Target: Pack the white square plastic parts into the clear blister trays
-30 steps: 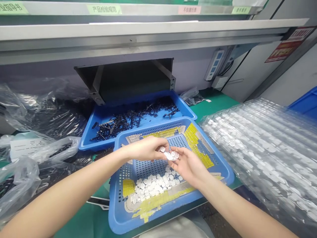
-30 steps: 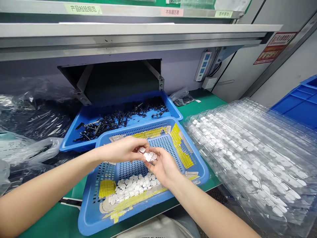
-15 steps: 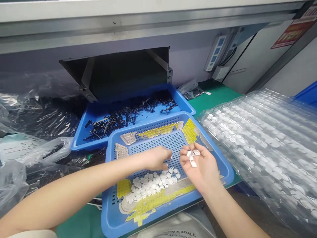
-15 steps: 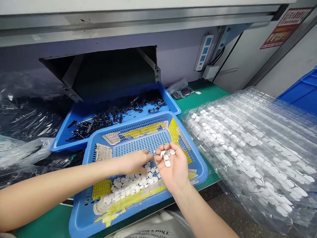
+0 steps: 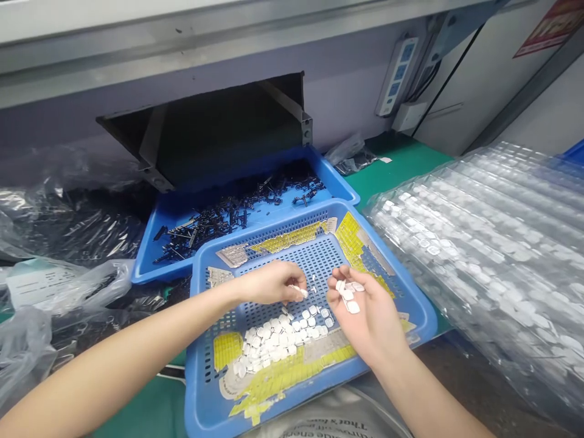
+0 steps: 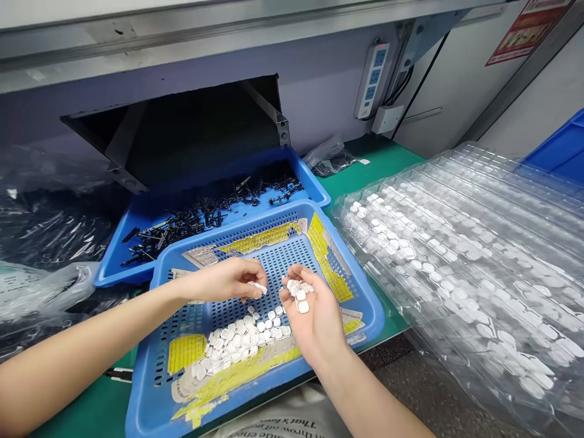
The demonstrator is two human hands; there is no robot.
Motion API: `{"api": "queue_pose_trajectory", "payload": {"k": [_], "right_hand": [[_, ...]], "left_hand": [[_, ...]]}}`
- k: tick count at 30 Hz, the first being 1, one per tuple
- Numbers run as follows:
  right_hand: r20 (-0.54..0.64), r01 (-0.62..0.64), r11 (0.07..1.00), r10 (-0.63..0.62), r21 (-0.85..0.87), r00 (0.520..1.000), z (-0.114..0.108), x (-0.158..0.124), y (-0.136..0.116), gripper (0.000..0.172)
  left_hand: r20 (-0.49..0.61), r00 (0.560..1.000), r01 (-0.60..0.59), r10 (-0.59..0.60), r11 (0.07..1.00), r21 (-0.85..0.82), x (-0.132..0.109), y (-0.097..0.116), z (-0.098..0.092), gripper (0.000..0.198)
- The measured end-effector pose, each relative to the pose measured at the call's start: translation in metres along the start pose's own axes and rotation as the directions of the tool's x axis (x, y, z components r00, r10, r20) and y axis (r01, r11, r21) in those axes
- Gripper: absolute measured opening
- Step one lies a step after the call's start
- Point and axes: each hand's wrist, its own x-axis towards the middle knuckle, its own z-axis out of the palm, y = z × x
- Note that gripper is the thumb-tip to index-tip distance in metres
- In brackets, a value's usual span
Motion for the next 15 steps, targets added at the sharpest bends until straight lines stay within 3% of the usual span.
{"api": "queue_pose_trajectory", "payload": {"k": [3, 8, 10, 12, 14, 15], "right_hand": [[0.008, -0.010, 1.000, 0.010, -0.001, 1.000, -0.001, 0.002, 0.002, 0.009], [0.199, -0.031, 0.999, 0.029, 0.009, 0.979, 0.000, 0.004, -0.001, 0.013], [0.163, -0.031, 0.999, 0.029, 0.010, 0.986, 0.001, 0.003, -0.002, 0.013], [0.089, -0.046, 0.999, 0.046, 0.002, 0.995, 0.001, 0.003, -0.002, 0.010], [0.039, -0.066, 0.998, 0.066, -0.001, 0.997, -0.001, 0.003, -0.002, 0.009], [0.029, -0.073, 0.997, 0.073, -0.001, 0.997, -0.001, 0.003, -0.002, 0.008]], "left_hand": [[-0.082, 0.992, -0.107, 0.100, 0.992, -0.074, -0.006, 0.012, -0.009, 0.014], [-0.272, 0.881, -0.323, 0.388, 0.911, 0.255, 0.000, 0.054, -0.005, 0.017], [-0.331, 0.860, -0.267, 0.389, 0.895, 0.358, 0.001, 0.063, -0.007, 0.021], [-0.413, 0.858, -0.115, 0.304, 0.899, 0.423, 0.001, 0.056, -0.010, 0.020], [-0.409, 0.896, 0.028, 0.175, 0.896, 0.444, 0.000, 0.036, -0.007, 0.017], [-0.340, 0.935, 0.065, 0.104, 0.890, 0.452, 0.000, 0.024, -0.002, 0.018]]}}
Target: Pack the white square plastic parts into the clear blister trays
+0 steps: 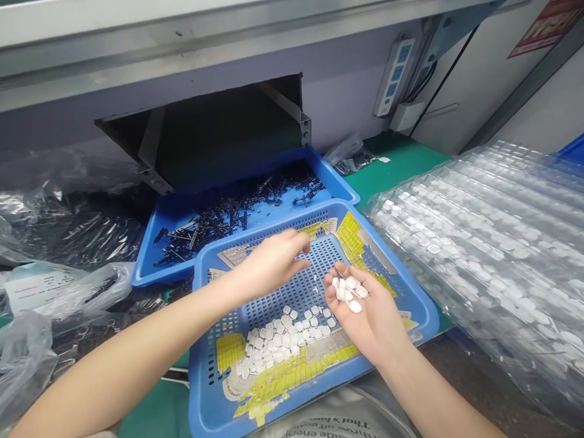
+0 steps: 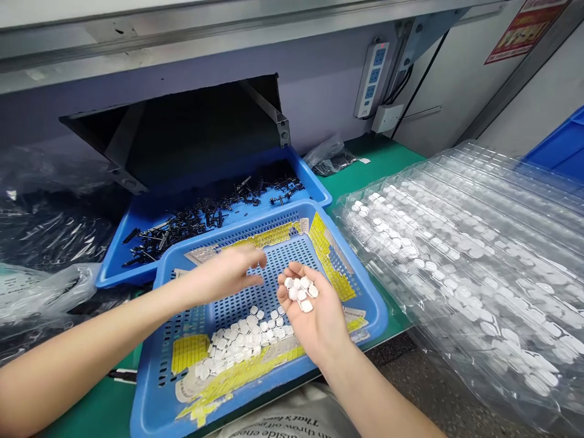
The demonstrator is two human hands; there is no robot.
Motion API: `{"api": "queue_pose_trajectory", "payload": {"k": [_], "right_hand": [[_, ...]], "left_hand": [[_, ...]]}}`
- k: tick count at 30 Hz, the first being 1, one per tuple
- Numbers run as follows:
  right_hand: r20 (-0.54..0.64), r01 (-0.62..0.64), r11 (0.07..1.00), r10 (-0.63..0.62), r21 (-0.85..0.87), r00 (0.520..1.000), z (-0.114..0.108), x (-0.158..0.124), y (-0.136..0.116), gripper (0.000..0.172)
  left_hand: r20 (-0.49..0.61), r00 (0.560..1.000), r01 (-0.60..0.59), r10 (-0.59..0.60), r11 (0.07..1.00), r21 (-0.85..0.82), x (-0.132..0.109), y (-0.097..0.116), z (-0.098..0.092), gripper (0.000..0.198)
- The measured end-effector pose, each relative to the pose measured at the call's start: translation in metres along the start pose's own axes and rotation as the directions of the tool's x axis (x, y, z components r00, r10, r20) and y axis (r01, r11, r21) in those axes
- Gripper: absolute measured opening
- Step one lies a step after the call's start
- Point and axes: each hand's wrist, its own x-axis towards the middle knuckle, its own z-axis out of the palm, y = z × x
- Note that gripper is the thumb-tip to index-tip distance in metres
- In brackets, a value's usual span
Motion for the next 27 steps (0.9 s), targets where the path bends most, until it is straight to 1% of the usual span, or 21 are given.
{"api": "queue_pose_trajectory", "payload": {"k": [1, 2, 3, 4, 5, 7, 9, 10, 12, 14, 15, 17, 18, 19, 20, 21, 23, 25, 27], "right_hand": [[-0.003, -0.001, 1.000, 0.001, 0.004, 1.000, 0.000, 0.000, 0.000, 0.008], [-0.001, -0.001, 1.000, 0.001, 0.009, 1.000, 0.000, 0.000, 0.000, 0.008], [0.000, -0.002, 1.000, 0.002, 0.011, 1.000, 0.000, 0.000, 0.000, 0.008], [-0.003, -0.005, 1.000, 0.005, 0.009, 1.000, 0.001, 0.000, 0.000, 0.008], [-0.009, -0.007, 1.000, 0.007, 0.005, 1.000, 0.002, 0.000, 0.000, 0.008], [-0.022, -0.012, 1.000, 0.012, -0.004, 1.000, 0.004, -0.002, -0.001, 0.007], [-0.031, -0.011, 1.000, 0.010, -0.011, 0.999, 0.005, -0.004, -0.001, 0.006], [-0.031, -0.009, 1.000, 0.009, -0.015, 0.999, 0.006, -0.004, 0.000, 0.006], [-0.027, -0.005, 1.000, 0.005, -0.029, 1.000, 0.006, -0.004, 0.000, 0.006], [-0.016, -0.003, 0.999, 0.003, -0.047, 1.000, 0.005, -0.003, 0.001, 0.005], [-0.011, -0.004, 0.999, 0.003, -0.054, 1.000, 0.004, -0.003, 0.001, 0.005], [-0.007, 0.004, 0.998, -0.005, -0.059, 1.000, 0.003, -0.002, 0.002, 0.004], [-0.009, 0.011, 0.998, -0.011, -0.056, 1.000, 0.003, -0.001, 0.002, 0.004], [-0.013, 0.015, 0.998, -0.016, -0.054, 1.000, 0.003, -0.001, 0.002, 0.004], [-0.018, 0.020, 0.998, -0.021, -0.052, 1.000, 0.003, -0.001, 0.002, 0.004], [-0.019, 0.023, 0.998, -0.024, -0.051, 1.000, 0.002, -0.001, 0.002, 0.004], [-0.009, 0.027, 0.998, -0.027, -0.050, 1.000, 0.002, 0.000, 0.002, 0.004], [0.008, 0.034, 0.998, -0.034, -0.048, 0.999, 0.001, 0.000, 0.003, 0.003], [0.015, 0.043, 0.998, -0.042, -0.046, 0.999, 0.001, 0.001, 0.003, 0.003]], "left_hand": [[0.130, 0.991, 0.025, -0.029, 0.999, 0.029, -0.003, -0.008, 0.012, 0.021], [0.258, 0.964, 0.043, -0.058, 0.997, 0.065, -0.007, -0.015, 0.024, 0.026], [0.366, 0.927, 0.050, -0.080, 0.995, 0.091, -0.011, -0.019, 0.036, 0.031], [0.442, 0.893, 0.046, -0.084, 0.994, 0.097, -0.014, -0.022, 0.046, 0.033], [0.495, 0.866, 0.032, -0.068, 0.996, 0.080, -0.017, -0.023, 0.054, 0.031], [0.539, 0.842, -0.013, 0.016, 1.000, -0.010, -0.021, -0.022, 0.061, 0.021], [0.528, 0.842, -0.052, 0.108, 0.991, -0.120, -0.021, -0.021, 0.059, 0.012], [0.511, 0.849, -0.056, 0.134, 0.985, -0.165, -0.021, -0.021, 0.057, 0.010], [0.468, 0.873, -0.029, 0.139, 0.972, -0.235, -0.020, -0.023, 0.051, 0.011], [0.452, 0.886, 0.037, 0.106, 0.954, -0.298, -0.019, -0.027, 0.047, 0.010], [0.467, 0.880, 0.087, 0.086, 0.938, -0.337, -0.018, -0.030, 0.046, 0.008], [0.519, 0.853, 0.199, 0.061, 0.880, -0.431, -0.018, -0.034, 0.044, 0.002], [0.534, 0.843, 0.238, 0.059, 0.851, -0.469, -0.017, -0.036, 0.044, 0.002], [0.529, 0.846, 0.245, 0.062, 0.837, -0.490, -0.017, -0.037, 0.043, 0.004], [0.503, 0.861, 0.217, 0.069, 0.846, -0.487, -0.017, -0.037, 0.043, 0.005], [0.465, 0.882, 0.164, 0.077, 0.875, -0.455, -0.018, -0.037, 0.043, 0.006], [0.392, 0.914, 0.030, 0.106, 0.945, -0.325, -0.019, -0.033, 0.048, 0.006], [0.361, 0.924, -0.072, 0.127, 0.984, -0.164, -0.023, -0.027, 0.057, 0.010], [0.352, 0.928, -0.122, 0.121, 0.992, -0.021, -0.028, -0.021, 0.068, 0.019]]}}
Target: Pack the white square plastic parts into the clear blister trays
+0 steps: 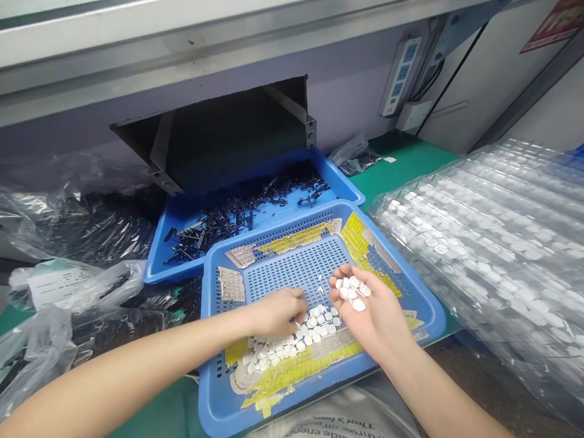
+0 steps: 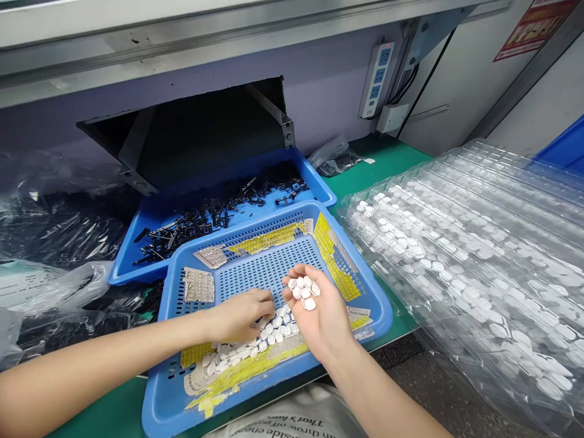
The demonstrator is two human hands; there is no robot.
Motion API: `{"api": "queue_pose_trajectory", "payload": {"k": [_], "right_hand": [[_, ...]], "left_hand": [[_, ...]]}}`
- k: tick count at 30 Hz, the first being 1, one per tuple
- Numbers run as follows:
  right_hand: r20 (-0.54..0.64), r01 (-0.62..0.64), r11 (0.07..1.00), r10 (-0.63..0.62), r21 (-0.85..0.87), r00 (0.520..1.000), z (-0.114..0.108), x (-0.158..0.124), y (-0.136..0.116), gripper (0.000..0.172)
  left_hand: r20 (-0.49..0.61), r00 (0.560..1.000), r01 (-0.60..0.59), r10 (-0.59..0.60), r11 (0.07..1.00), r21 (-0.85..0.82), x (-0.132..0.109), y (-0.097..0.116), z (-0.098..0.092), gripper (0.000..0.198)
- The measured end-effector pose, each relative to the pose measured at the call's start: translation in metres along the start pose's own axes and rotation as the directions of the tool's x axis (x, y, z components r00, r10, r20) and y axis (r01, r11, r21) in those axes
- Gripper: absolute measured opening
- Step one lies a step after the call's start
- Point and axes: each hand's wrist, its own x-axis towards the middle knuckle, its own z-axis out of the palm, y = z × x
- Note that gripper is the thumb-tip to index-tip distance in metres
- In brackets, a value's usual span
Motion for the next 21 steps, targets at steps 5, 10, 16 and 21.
{"api": "queue_pose_trajectory", "payload": {"k": [5, 10, 16, 21], "right_hand": [[-0.005, 0.021, 1.000, -0.021, -0.005, 1.000, 0.001, 0.000, 0.001, 0.006], [-0.001, 0.022, 1.000, -0.022, -0.001, 1.000, 0.001, -0.001, 0.002, 0.007], [0.007, 0.028, 1.000, -0.028, 0.000, 1.000, -0.002, 0.001, 0.002, 0.005], [0.021, 0.034, 0.999, -0.035, 0.011, 0.999, 0.000, 0.002, 0.003, 0.006]], "left_hand": [[0.077, 0.997, -0.019, 0.019, 1.000, 0.007, 0.001, 0.008, 0.011, 0.032], [0.052, 0.999, 0.000, 0.016, 0.961, -0.277, 0.000, 0.004, -0.011, 0.017], [0.036, 0.998, 0.057, -0.044, 0.758, -0.650, -0.005, -0.007, -0.026, 0.015], [-0.026, 0.996, 0.046, -0.080, 0.779, -0.625, -0.002, -0.009, -0.024, 0.017]]}}
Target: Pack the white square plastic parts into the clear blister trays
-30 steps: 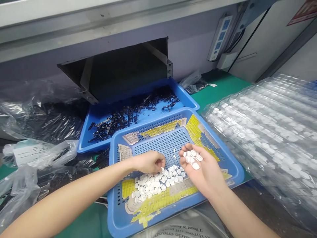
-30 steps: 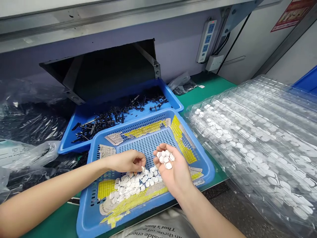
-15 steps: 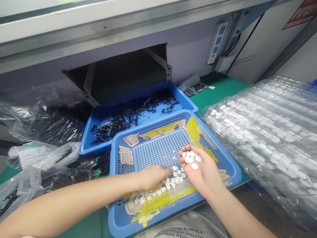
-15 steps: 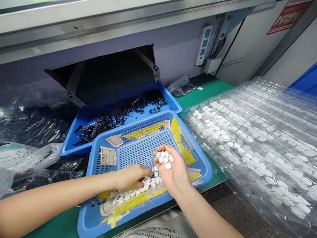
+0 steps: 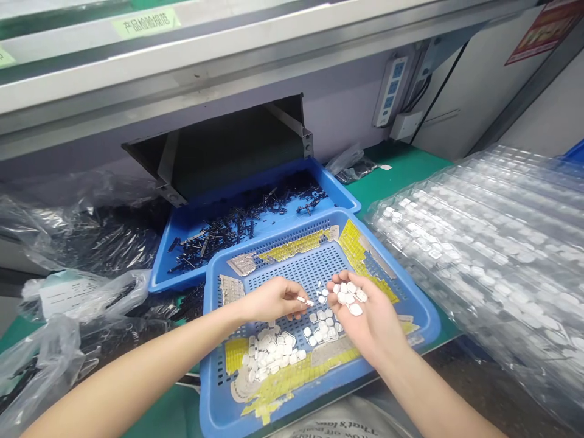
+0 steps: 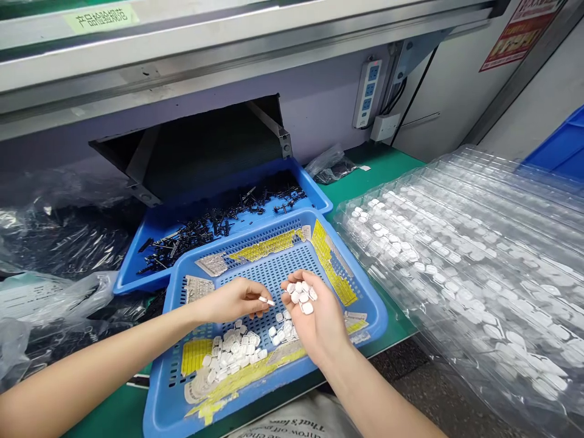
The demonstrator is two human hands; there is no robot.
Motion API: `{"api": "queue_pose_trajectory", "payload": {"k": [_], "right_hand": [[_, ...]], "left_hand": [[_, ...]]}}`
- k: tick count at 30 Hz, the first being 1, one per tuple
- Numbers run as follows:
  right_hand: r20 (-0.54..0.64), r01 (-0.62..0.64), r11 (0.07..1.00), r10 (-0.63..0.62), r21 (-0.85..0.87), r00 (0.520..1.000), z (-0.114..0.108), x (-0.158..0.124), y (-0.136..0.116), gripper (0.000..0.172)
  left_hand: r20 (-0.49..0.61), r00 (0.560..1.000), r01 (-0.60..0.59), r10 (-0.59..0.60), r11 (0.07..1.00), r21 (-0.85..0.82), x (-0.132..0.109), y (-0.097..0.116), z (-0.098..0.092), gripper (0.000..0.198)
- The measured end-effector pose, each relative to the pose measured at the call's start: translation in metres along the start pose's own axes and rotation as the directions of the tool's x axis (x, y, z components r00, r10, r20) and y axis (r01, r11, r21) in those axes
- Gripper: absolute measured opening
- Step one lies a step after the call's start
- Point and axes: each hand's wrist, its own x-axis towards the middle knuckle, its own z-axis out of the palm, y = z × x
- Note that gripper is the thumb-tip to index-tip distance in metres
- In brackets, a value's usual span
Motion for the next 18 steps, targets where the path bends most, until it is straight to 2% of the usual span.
{"api": "queue_pose_trajectory", "payload": {"k": [2, 4, 6, 8, 10, 13, 18], "right_hand": [[0.006, 0.001, 1.000, -0.001, 0.006, 1.000, 0.000, 0.000, 0.000, 0.006], [0.010, 0.007, 1.000, -0.007, 0.008, 1.000, 0.000, 0.000, 0.000, 0.006], [0.011, 0.011, 1.000, -0.011, 0.007, 1.000, 0.001, 0.000, 0.000, 0.006], [0.012, 0.012, 1.000, -0.012, 0.006, 1.000, 0.001, 0.000, 0.000, 0.006], [0.008, 0.011, 1.000, -0.011, 0.007, 1.000, 0.001, -0.001, 0.000, 0.007], [0.007, 0.008, 1.000, -0.008, 0.008, 1.000, 0.000, -0.002, 0.000, 0.008], [-0.059, 0.054, 0.998, -0.052, 0.044, 0.997, 0.000, 0.001, 0.000, 0.006]], "left_hand": [[-0.025, 0.997, -0.069, 0.076, 0.976, 0.207, 0.004, -0.002, 0.009, 0.015], [0.018, 0.989, -0.145, 0.149, 0.918, 0.369, 0.009, -0.005, 0.023, 0.018], [0.074, 0.985, -0.171, 0.154, 0.877, 0.449, 0.015, -0.007, 0.037, 0.031], [0.094, 0.986, -0.165, 0.136, 0.861, 0.480, 0.019, -0.007, 0.047, 0.034], [0.090, 0.983, -0.184, 0.160, 0.865, 0.467, 0.021, -0.003, 0.049, 0.025], [0.045, 0.980, -0.194, 0.192, 0.903, 0.384, 0.020, 0.007, 0.039, 0.017], [-0.042, 0.999, -0.024, 0.025, 0.999, 0.037, 0.006, 0.025, 0.006, 0.015]]}}
